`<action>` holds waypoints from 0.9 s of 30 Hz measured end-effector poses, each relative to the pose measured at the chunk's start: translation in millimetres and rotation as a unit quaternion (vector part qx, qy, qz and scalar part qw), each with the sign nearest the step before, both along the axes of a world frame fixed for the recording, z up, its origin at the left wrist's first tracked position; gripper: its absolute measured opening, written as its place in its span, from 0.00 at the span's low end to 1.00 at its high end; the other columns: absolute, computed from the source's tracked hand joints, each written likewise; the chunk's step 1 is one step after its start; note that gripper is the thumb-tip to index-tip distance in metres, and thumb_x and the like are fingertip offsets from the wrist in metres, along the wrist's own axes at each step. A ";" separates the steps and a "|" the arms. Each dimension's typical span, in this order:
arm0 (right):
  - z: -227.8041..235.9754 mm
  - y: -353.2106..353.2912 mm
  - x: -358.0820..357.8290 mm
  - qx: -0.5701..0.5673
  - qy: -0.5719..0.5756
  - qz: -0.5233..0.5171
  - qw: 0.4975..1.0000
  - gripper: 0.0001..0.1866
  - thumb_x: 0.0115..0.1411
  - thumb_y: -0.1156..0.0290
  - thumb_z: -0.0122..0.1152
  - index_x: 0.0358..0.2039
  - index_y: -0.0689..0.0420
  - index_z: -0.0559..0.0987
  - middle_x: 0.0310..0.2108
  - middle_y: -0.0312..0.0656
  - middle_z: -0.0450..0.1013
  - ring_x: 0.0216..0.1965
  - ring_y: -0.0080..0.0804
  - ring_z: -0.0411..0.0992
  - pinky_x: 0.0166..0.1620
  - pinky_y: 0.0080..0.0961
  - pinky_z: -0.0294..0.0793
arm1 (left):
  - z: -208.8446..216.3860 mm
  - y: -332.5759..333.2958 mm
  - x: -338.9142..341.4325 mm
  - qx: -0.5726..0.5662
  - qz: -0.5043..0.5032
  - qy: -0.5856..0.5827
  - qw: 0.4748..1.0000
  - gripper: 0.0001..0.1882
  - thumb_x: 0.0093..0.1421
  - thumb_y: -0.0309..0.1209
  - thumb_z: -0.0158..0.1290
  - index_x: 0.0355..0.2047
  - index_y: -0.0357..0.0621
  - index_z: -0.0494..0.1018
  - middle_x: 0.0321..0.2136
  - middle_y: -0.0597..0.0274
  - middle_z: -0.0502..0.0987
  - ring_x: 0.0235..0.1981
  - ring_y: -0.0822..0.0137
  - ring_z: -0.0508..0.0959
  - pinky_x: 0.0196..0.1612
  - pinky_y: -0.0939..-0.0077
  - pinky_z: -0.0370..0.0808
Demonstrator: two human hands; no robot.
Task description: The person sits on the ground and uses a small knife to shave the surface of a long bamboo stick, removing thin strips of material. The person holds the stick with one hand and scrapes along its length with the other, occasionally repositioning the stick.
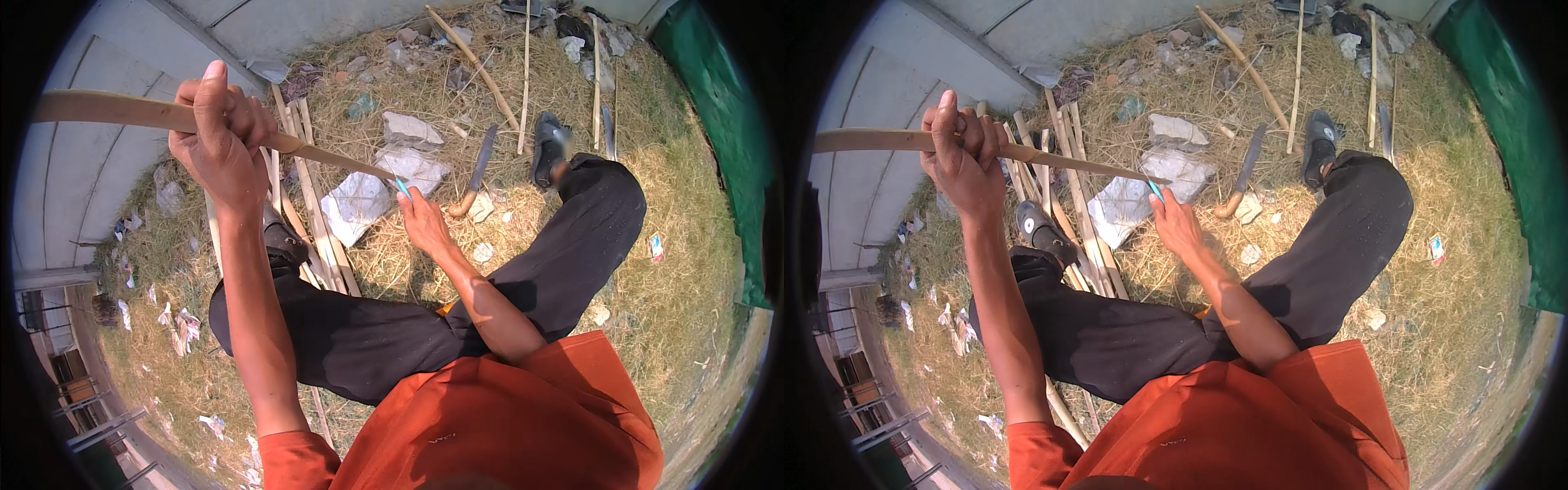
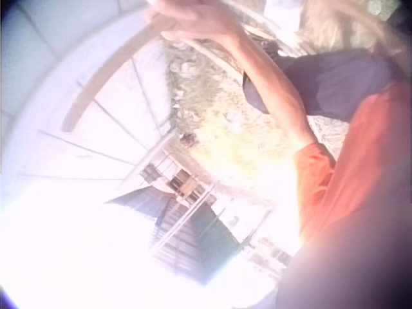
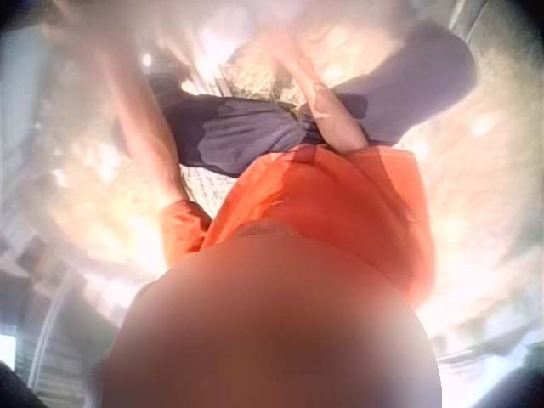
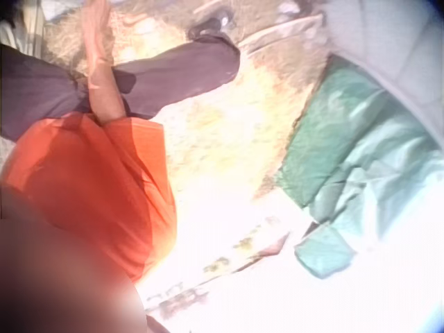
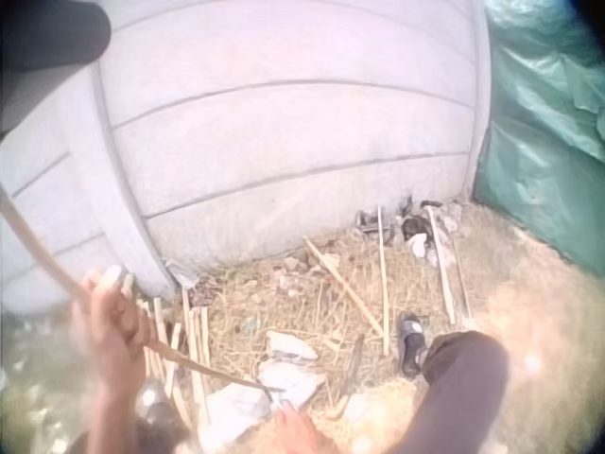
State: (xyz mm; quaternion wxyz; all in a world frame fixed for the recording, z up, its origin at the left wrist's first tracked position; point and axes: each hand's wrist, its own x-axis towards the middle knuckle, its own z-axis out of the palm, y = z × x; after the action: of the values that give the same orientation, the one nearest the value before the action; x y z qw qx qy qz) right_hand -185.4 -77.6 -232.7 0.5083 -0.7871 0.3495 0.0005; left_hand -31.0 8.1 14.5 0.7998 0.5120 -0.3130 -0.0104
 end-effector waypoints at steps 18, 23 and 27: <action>-88.8 -4.0 9.3 -0.060 0.158 -0.038 0.985 0.24 0.70 0.53 0.33 0.48 0.59 0.71 0.36 0.60 0.76 0.43 0.60 0.75 0.47 0.53 0.74 | -1.3 -5.0 9.9 -0.007 -0.009 -0.019 1.000 0.16 0.64 0.31 0.52 0.21 0.48 0.60 0.09 0.73 0.49 0.09 0.79 0.49 0.14 0.78 0.52; -150.7 -25.3 1.1 -0.080 0.237 -0.001 0.968 0.27 0.70 0.52 0.32 0.52 0.61 0.70 0.39 0.65 0.74 0.45 0.61 0.73 0.49 0.50 0.73 | 1.6 -15.8 7.6 -0.016 0.000 -0.002 1.000 0.16 0.63 0.31 0.53 0.21 0.47 0.60 0.09 0.73 0.51 0.09 0.79 0.50 0.13 0.78 0.53; -161.3 -15.0 -15.8 -0.093 0.183 -0.036 0.978 0.28 0.69 0.49 0.31 0.51 0.60 0.70 0.38 0.65 0.74 0.46 0.62 0.73 0.50 0.53 0.71 | -0.1 -6.3 5.7 -0.015 0.004 -0.015 1.000 0.16 0.62 0.32 0.55 0.21 0.46 0.61 0.10 0.73 0.52 0.10 0.79 0.51 0.14 0.78 0.55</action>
State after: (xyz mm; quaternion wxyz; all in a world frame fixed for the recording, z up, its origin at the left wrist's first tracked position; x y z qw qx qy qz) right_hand -201.2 -92.6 -394.0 0.3600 -0.8046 0.4628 0.0936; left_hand -25.4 1.9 14.5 0.8027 0.5012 -0.3232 0.0055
